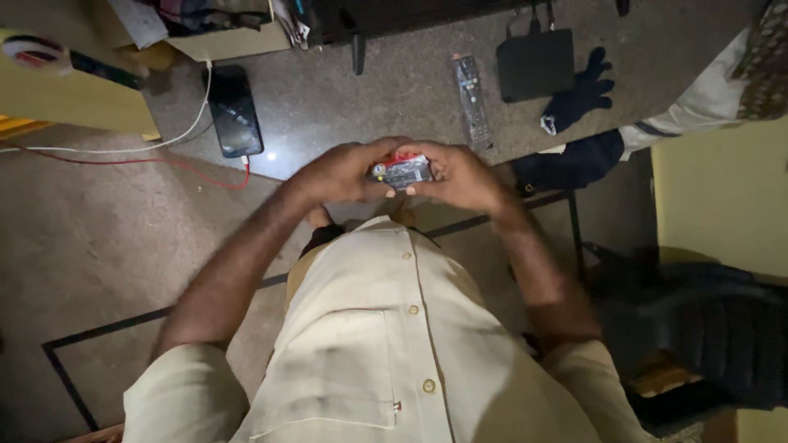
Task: The person unboxes a television remote by removing it from its plastic wrapper and wiping it with a cloth before lifting the television itself.
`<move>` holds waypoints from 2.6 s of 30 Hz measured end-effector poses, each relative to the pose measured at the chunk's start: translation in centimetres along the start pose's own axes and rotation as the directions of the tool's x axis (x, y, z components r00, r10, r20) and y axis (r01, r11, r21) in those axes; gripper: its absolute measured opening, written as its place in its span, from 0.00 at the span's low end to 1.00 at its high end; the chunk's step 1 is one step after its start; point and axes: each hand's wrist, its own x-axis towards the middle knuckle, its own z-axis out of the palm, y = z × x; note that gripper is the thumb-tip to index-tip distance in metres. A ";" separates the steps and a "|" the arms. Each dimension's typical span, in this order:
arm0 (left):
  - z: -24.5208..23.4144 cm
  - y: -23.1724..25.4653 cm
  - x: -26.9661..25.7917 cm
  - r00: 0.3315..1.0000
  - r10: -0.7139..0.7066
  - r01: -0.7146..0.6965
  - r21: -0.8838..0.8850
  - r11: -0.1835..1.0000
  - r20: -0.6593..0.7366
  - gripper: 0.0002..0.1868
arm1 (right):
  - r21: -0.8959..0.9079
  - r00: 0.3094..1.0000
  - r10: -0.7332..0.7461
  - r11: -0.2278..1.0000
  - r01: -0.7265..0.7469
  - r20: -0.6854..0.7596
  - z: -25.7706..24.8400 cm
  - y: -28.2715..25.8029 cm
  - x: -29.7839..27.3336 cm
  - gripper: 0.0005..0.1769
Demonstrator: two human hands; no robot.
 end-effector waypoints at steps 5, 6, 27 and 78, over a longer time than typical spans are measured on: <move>3.5 -5.3 1.7 0.967 0.231 -0.236 -0.709 0.664 -0.106 0.38 | 0.253 0.983 -0.117 0.956 0.150 -0.140 1.2 3.4 1.0 0.39; 4.3 -6.1 1.7 0.968 0.230 -0.229 -0.710 0.666 -0.097 0.38 | 0.328 0.973 -0.087 0.932 0.156 -0.215 2.0 4.7 1.4 0.40; 10.5 -15.0 -4.6 0.761 -0.516 -0.411 -0.908 0.084 -0.393 0.22 | -0.537 0.712 -0.244 0.815 -0.218 -0.659 -3.7 21.2 9.0 0.20; 6.1 -10.3 -1.8 0.929 -0.160 -0.326 -0.943 0.073 -0.334 0.23 | 0.629 0.882 0.131 0.747 0.213 -0.454 0.0 8.6 4.2 0.12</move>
